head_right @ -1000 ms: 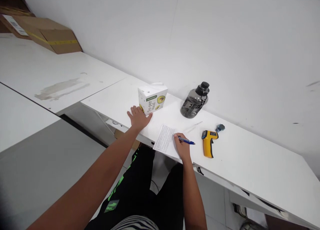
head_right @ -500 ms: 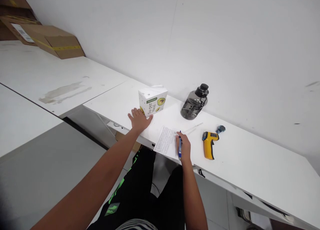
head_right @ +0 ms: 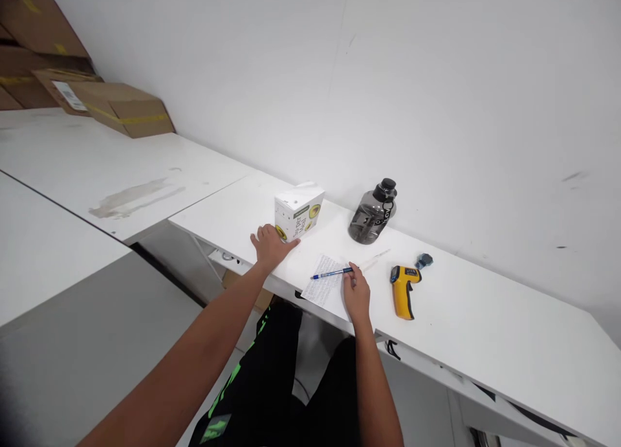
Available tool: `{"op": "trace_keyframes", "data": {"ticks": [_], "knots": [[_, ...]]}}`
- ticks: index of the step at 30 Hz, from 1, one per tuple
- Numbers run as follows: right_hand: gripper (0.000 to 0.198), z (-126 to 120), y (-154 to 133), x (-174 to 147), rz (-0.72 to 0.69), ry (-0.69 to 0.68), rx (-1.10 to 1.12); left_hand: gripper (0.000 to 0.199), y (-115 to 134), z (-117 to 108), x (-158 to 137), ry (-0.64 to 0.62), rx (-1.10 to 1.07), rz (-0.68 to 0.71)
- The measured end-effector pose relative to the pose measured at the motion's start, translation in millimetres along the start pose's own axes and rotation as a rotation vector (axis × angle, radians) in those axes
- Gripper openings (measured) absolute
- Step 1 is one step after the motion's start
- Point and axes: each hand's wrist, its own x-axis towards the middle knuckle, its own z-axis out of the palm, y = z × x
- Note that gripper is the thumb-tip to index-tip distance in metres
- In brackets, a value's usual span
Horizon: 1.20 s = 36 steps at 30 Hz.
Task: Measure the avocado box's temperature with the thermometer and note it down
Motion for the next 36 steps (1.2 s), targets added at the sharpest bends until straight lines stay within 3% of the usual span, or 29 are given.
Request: {"op": "trace_keyframes", "data": {"ticks": [13, 36], "knots": [[0.065, -1.1, -2.3, 1.5, 0.095, 0.019, 0.109, 0.065, -2.0, 0.3, -0.3, 0.039, 0.015, 0.009], [0.061, 0.7, -0.2, 3.4, 0.091, 0.026, 0.122, 0.077, 0.2, 1.8, -0.7, 0.023, 0.074, 0.015]]}}
